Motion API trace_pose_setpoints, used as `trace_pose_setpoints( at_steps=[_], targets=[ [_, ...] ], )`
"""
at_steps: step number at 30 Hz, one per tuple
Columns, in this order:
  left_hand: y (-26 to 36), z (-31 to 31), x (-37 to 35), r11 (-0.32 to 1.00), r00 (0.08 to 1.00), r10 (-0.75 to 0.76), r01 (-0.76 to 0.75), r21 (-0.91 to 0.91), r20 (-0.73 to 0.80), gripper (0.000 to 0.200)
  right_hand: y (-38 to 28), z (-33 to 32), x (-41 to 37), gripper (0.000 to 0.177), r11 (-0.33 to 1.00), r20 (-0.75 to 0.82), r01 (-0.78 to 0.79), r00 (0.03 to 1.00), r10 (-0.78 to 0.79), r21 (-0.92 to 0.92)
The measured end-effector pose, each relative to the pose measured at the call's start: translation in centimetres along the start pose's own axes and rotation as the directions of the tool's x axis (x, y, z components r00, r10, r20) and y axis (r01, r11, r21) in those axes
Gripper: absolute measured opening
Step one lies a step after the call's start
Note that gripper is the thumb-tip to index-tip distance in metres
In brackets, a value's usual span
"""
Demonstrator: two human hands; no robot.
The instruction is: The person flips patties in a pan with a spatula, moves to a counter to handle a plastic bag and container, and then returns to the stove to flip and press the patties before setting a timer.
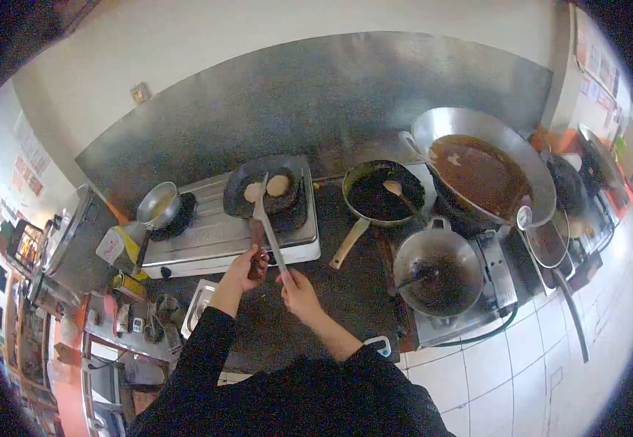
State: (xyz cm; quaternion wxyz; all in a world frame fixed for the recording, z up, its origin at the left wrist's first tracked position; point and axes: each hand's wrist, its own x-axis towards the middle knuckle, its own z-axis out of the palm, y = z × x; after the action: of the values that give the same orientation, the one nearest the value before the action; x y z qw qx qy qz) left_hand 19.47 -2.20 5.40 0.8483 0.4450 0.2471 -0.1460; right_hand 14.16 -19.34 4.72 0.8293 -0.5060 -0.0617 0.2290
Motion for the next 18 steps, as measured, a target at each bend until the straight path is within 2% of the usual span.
trace_pose_setpoints(
  at_steps=[1, 4, 7, 10, 13, 15, 18],
  targets=[
    [0.1, 0.0, 0.1, 1.000, 1.000, 0.001, -0.001, -0.005, -0.001, 0.026, 0.3, 0.1, -0.2, 0.025, 0.999, -0.014, 0.022, 1.000, -0.022, -0.048],
    [-0.1, -0.2, 0.5, 1.000, 1.000, 0.001, -0.001, -0.010, -0.007, 0.026, 1.4, 0.4, -0.7, 0.025, 1.000, -0.054, 0.002, 0.999, -0.002, 0.001],
    [0.0, 0.2, 0.5, 1.000, 1.000, 0.001, -0.001, -0.006, -0.025, 0.026, 3.1, 0.3, -0.4, 0.024, 0.995, -0.077, 0.098, 0.992, -0.098, 0.004],
    [0.1, 0.5, 0.4, 0.999, 0.999, -0.022, 0.020, -0.026, -0.049, 0.027, 2.2, 0.4, -1.3, 0.025, 0.998, -0.103, 0.060, 0.993, -0.058, 0.018],
    [0.3, 0.1, 1.1, 0.999, 0.999, -0.033, 0.032, -0.030, -0.038, 0.028, 2.1, 0.2, -1.2, 0.026, 0.995, -0.111, 0.086, 0.991, -0.080, 0.043],
    [0.5, 0.4, 1.3, 0.999, 0.998, -0.031, 0.030, -0.022, -0.058, 0.027, 2.2, -0.1, -1.0, 0.026, 0.988, -0.127, 0.134, 0.981, -0.143, -0.077],
    [0.2, 0.8, 1.0, 1.000, 1.000, 0.006, -0.006, -0.023, -0.009, 0.027, 3.3, -0.6, 0.6, 0.026, 0.945, -0.135, 0.221, 0.957, -0.259, -0.240]
  ],
)
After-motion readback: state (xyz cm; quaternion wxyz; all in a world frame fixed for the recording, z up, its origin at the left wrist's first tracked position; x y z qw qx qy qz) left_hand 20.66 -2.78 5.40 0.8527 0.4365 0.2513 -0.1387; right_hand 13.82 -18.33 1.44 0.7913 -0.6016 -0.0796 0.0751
